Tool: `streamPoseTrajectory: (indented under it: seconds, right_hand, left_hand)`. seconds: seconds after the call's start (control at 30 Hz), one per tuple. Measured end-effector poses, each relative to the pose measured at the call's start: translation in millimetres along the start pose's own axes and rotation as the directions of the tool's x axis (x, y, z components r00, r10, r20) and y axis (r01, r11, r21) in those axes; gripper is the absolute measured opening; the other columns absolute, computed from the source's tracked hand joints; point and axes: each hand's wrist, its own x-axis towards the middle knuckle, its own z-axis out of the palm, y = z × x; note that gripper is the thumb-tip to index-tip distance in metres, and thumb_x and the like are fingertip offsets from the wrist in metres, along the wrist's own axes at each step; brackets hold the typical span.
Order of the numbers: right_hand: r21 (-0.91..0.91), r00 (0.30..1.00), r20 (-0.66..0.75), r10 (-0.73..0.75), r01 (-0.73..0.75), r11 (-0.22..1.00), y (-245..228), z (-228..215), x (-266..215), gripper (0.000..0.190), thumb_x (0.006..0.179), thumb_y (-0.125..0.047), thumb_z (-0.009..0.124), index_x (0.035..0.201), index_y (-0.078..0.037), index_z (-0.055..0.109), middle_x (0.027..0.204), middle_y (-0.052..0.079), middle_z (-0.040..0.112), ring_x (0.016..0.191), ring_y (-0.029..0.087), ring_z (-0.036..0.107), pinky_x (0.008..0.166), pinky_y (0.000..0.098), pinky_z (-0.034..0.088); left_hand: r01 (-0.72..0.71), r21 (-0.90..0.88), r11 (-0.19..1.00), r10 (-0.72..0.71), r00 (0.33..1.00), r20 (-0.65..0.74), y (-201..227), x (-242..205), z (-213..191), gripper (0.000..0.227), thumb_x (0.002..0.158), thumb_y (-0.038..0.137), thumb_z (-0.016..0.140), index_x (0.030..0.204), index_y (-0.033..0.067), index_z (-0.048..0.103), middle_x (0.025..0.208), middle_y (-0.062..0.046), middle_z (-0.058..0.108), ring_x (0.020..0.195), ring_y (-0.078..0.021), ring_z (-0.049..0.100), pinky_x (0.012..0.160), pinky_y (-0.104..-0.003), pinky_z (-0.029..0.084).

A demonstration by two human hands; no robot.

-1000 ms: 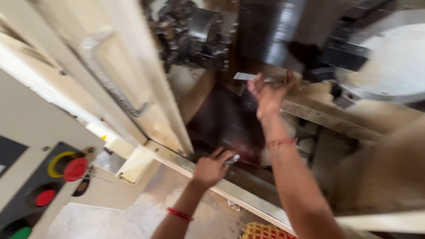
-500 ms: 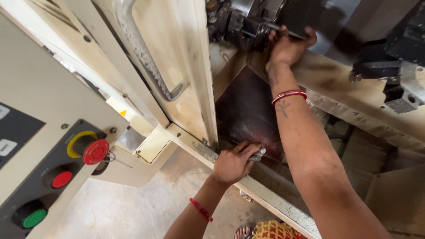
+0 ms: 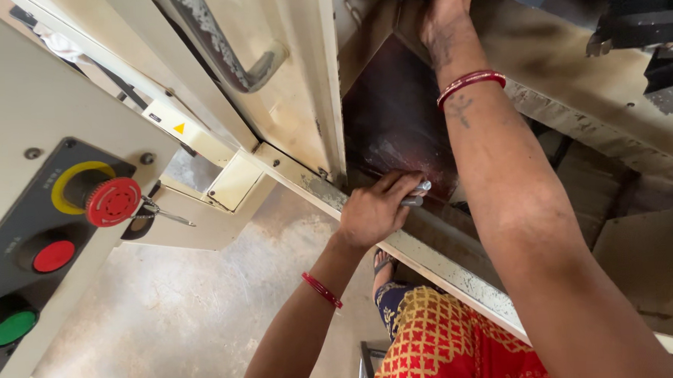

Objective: The person opens a machine door, retrieves two metal rods, and attempts to connect them by hand. They then place the rods on a nearby table and reinsert them into the machine before closing the door.

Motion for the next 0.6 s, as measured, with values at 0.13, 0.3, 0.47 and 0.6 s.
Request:
streamPoseTrajectory:
  seconds: [0.13,0.3,0.47,0.6]
  right_hand:
    - [0.028,1.0,-0.011,-0.004,0.004,1.0,-3,-4,-6,0.082,0.091,-0.037,0.064,0.156,-0.028,0.016,0.162,0.017,0.028,0.148,0.035,0.028,0.118,0.0594,0.028]
    - [0.42,0.988,-0.101,-0.119,0.151,0.895,-13,0,-3,0.086,0.087,-0.039,0.062,0.157,-0.031,0.012,0.164,0.016,0.025,0.151,0.036,0.024,0.119,0.0628,0.025]
    - [0.64,0.98,-0.085,-0.179,0.191,0.744,-16,3,0,0.091,0.084,-0.042,0.06,0.158,-0.034,0.008,0.165,0.015,0.022,0.153,0.036,0.019,0.119,0.0662,0.022]
    - [0.691,0.987,-0.098,-0.126,0.159,0.706,-17,9,3,0.088,0.08,-0.035,0.061,0.155,-0.037,0.014,0.16,0.016,0.03,0.146,0.037,0.031,0.115,0.0673,0.029]
  left_hand:
    - [0.07,0.019,0.997,-0.07,0.997,0.026,1,-2,3,0.055,0.082,0.015,0.074,0.135,0.0198,0.06,0.123,-0.006,0.069,0.088,-0.0292,0.072,0.075,-0.041,0.062]
    - [0.03,0.018,0.999,-0.03,0.999,-0.014,1,-1,3,0.055,0.082,0.016,0.073,0.135,0.0192,0.059,0.123,-0.006,0.068,0.09,-0.0292,0.074,0.075,-0.041,0.062]
    - [0.065,0.018,0.998,-0.065,0.998,-0.002,3,0,2,0.054,0.082,0.016,0.073,0.134,0.0191,0.059,0.121,-0.007,0.068,0.082,-0.0296,0.074,0.072,-0.04,0.063]
    - [0.084,-0.003,0.996,-0.084,0.996,-0.013,6,0,-2,0.053,0.082,0.015,0.074,0.133,0.0204,0.06,0.118,-0.006,0.069,0.081,-0.0299,0.074,0.071,-0.04,0.063]
